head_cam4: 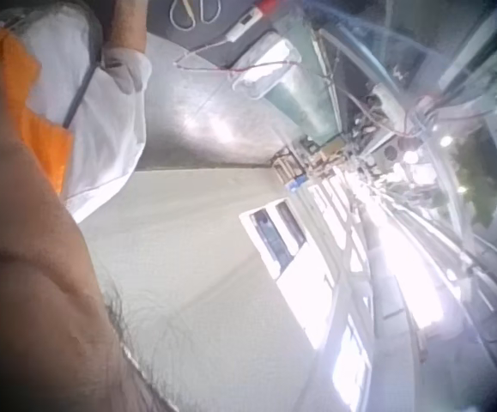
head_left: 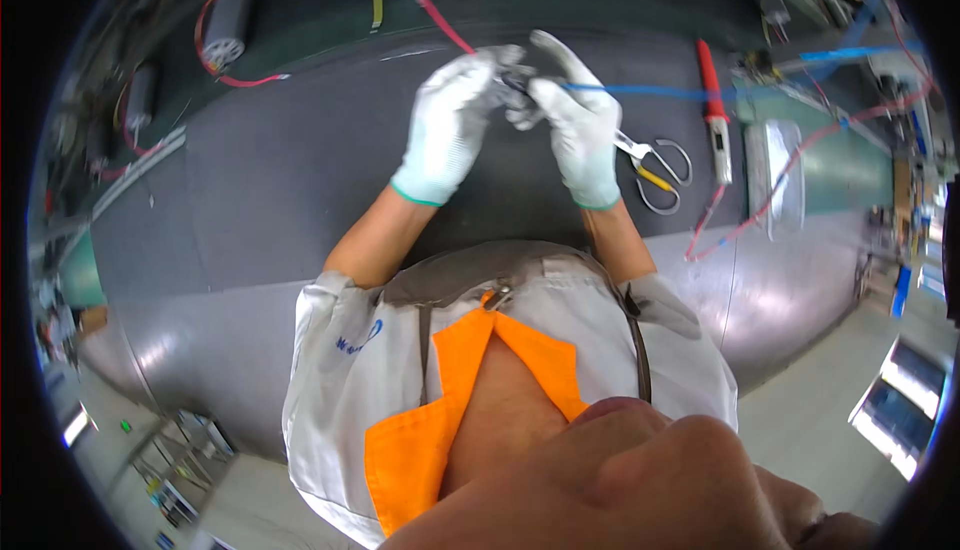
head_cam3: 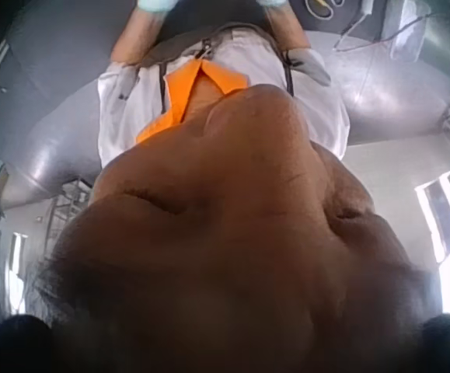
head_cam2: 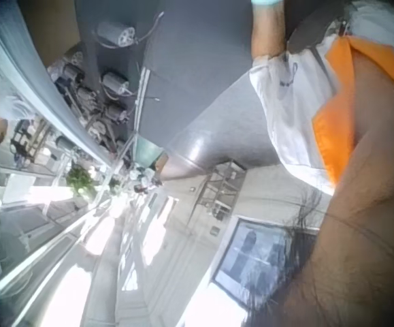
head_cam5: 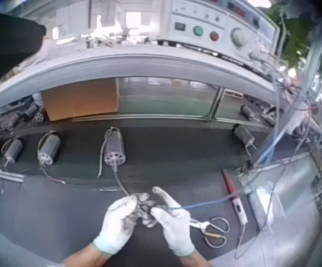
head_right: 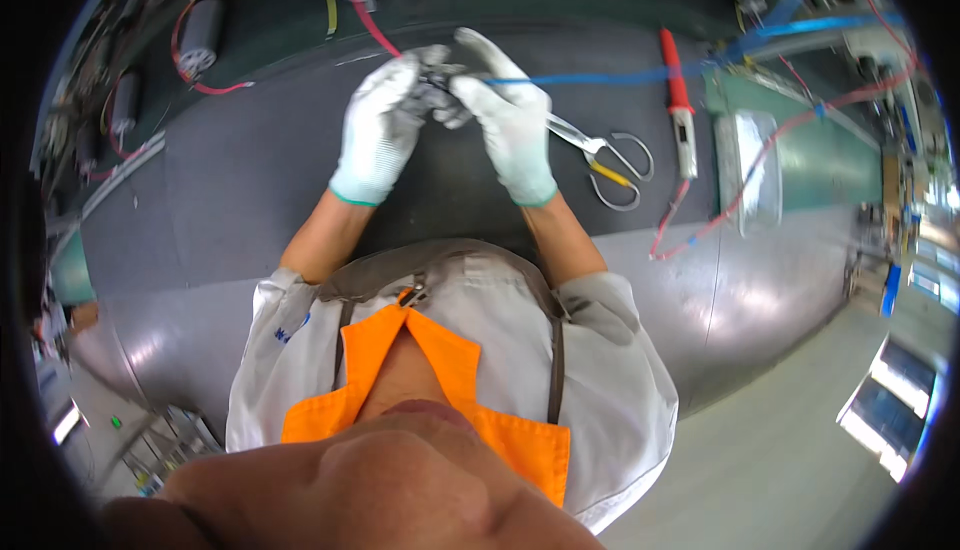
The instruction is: The person repeatedly picks up small cylindrical motors from a workbench, connects them to red and blue test leads, and places them back down. This cycle is performed multiple times with different motors. Tools like pliers and scissors are visible on the bench but not used.
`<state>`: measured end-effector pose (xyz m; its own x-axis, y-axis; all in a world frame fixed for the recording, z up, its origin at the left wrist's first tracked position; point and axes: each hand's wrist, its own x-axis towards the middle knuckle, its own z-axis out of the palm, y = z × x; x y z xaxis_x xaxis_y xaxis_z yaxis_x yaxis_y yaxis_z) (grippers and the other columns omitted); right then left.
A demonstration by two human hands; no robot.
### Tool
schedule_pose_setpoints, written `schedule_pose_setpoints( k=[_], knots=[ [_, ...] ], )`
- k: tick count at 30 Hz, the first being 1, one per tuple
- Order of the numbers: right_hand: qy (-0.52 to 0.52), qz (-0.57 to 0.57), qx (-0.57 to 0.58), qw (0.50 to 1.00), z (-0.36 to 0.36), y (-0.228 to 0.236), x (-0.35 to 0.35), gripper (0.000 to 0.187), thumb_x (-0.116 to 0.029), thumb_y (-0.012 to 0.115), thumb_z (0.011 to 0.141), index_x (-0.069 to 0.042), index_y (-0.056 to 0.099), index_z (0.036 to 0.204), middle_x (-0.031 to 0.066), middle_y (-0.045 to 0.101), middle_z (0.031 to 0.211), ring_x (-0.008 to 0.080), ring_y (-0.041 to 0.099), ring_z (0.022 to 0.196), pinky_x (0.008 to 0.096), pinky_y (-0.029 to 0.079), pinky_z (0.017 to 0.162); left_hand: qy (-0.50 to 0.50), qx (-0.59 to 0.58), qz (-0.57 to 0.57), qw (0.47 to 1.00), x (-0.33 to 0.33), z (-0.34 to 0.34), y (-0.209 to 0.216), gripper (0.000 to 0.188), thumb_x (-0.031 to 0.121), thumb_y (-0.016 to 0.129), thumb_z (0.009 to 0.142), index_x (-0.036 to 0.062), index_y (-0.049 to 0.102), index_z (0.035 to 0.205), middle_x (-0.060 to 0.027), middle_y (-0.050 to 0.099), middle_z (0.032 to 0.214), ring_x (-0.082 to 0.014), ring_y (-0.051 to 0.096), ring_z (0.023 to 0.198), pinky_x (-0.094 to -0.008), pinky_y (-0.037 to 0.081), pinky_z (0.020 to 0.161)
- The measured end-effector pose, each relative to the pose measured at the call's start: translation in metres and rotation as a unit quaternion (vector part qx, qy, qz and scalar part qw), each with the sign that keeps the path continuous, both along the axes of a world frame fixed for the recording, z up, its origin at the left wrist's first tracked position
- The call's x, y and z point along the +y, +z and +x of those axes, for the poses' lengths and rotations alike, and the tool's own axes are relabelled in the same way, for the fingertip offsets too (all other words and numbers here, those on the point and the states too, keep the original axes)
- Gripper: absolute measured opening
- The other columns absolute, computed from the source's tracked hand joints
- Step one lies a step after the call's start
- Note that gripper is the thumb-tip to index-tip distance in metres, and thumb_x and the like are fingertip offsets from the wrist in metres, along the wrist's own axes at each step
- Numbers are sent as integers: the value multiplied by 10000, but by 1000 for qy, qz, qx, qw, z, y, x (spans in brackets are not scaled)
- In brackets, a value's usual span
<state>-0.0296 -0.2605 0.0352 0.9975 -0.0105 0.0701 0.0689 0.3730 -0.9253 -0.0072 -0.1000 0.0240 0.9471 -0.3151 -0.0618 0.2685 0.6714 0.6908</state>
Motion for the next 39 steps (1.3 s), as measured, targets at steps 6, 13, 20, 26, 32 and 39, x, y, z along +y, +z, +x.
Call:
schedule_pose_setpoints(
  k=[6,13,20,26,32,39],
  knots=[
    [-92,-581,-210,781,10,-6,-108,627,-237,800,839,-64,576,1398,150,706,1222,309,686,1066,441,528,922,88,11,-24,996,15,10,-20,347,183,591,1023,-98,631,1222,-205,682,1230,-307,690,1066,-446,506,1025],
    [-265,-613,85,739,-18,-44,-248,457,-63,670,911,-27,623,1364,144,753,1129,277,726,1026,362,544,916,55,22,-41,997,20,12,-18,311,160,589,1016,-88,633,1198,-221,678,1236,-325,693,1071,-456,516,1016],
    [50,-335,61,939,67,-5,-120,530,-39,712,903,19,586,1414,117,691,1268,154,652,1130,276,501,992,65,40,-54,996,28,5,-22,240,136,580,1025,-35,669,1167,-195,691,1208,-332,703,1063,-479,534,1004],
    [302,-343,5,889,140,-8,-75,615,-58,749,847,44,561,1424,118,659,1316,192,634,1181,319,472,1044,80,32,-46,995,31,1,-16,280,158,600,1011,-58,674,1175,-178,706,1177,-311,713,1034,-449,537,986],
    [141,-572,-236,773,119,-4,-57,305,-76,609,922,-27,630,1222,247,676,986,446,660,923,481,531,791,36,31,-43,998,24,11,-28,339,168,597,1013,-67,629,1254,-176,695,1208,-315,685,1094,-463,505,1021],
    [-120,-678,-80,721,22,2,-175,504,-10,627,867,-63,564,1364,204,697,1052,428,648,1008,492,517,879,-5,27,-70,997,17,25,-45,341,221,607,1011,-57,638,1206,-160,706,1092,-321,682,1028,-483,514,984]
  ],
)
